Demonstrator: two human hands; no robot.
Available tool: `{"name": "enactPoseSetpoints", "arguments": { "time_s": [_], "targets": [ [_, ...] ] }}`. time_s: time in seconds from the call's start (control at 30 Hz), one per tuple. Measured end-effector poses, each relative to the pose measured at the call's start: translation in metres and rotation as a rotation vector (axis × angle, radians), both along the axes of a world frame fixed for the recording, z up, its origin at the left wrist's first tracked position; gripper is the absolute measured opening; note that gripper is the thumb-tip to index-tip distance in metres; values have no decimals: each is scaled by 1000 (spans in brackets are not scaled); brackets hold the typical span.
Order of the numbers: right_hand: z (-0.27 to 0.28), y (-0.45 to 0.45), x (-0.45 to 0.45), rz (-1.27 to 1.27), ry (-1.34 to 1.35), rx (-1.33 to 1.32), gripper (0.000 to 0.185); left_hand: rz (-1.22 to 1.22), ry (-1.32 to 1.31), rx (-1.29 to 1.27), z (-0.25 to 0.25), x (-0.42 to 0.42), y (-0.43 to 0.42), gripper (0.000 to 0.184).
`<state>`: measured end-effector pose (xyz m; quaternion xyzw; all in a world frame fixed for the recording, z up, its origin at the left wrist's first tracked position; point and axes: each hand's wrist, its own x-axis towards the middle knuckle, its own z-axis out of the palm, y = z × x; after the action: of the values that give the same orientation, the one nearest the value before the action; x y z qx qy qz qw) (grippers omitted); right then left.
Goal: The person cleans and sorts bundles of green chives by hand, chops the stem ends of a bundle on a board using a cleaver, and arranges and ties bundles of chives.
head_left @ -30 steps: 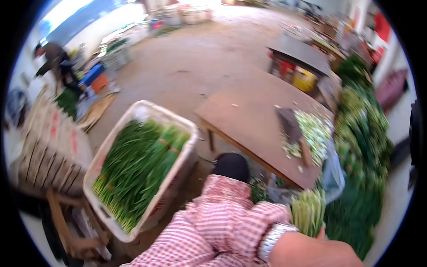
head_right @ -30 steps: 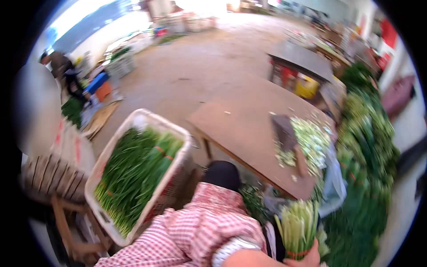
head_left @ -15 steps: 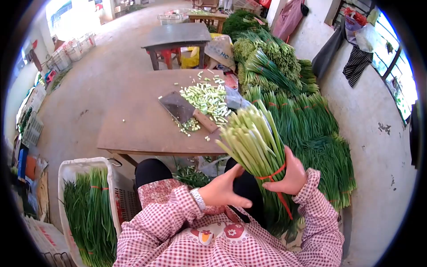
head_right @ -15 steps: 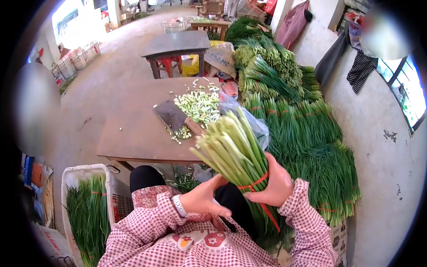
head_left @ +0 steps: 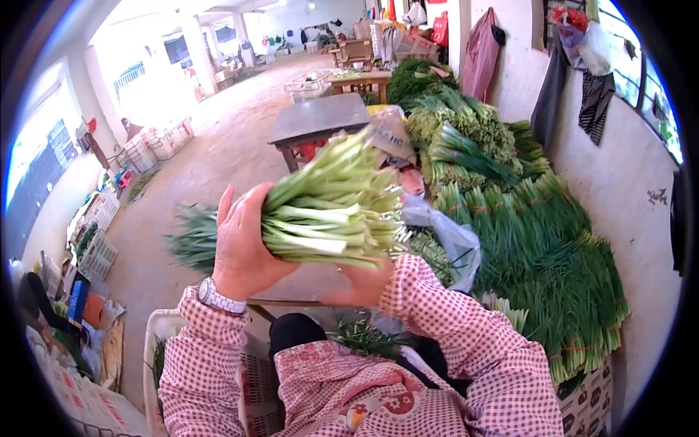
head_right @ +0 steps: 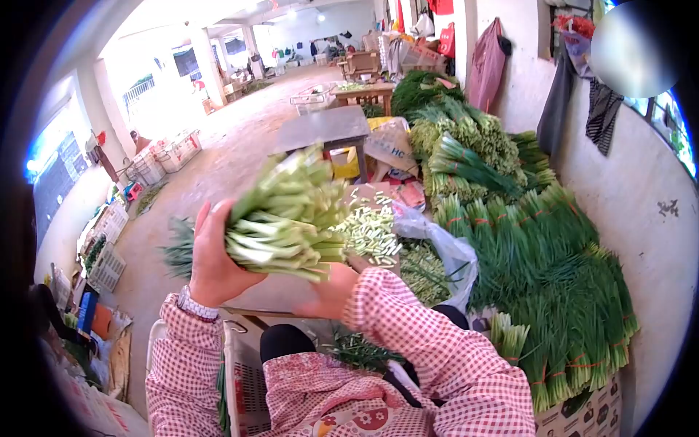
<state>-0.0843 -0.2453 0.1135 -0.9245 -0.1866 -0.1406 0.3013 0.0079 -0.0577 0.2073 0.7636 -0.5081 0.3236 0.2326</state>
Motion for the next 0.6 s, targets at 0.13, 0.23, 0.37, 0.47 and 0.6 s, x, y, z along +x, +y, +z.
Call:
{"name": "enactPoseSetpoints", "arguments": {
  "time_s": [0.13, 0.23, 0.37, 0.47, 0.6],
  "targets": [
    [-90, -26, -21, -87, 546, 272, 54, 224, 196, 412, -80, 60, 32, 76],
    [-130, -32, -50, -97, 658, 356, 50, 341, 448, 635, -165, 88, 44, 85],
    [-147, -33, -52, -134, 702, 523, 38, 320, 458, 504, -200, 97, 35, 84],
    [-119, -27, -14, -260, 576, 515, 32, 292, 572, 585, -190, 110, 35, 89],
    [-112, -11, 57, -326, 346, 493, 27, 273, 660, 632, -186, 118, 32, 86]
  ]
}}
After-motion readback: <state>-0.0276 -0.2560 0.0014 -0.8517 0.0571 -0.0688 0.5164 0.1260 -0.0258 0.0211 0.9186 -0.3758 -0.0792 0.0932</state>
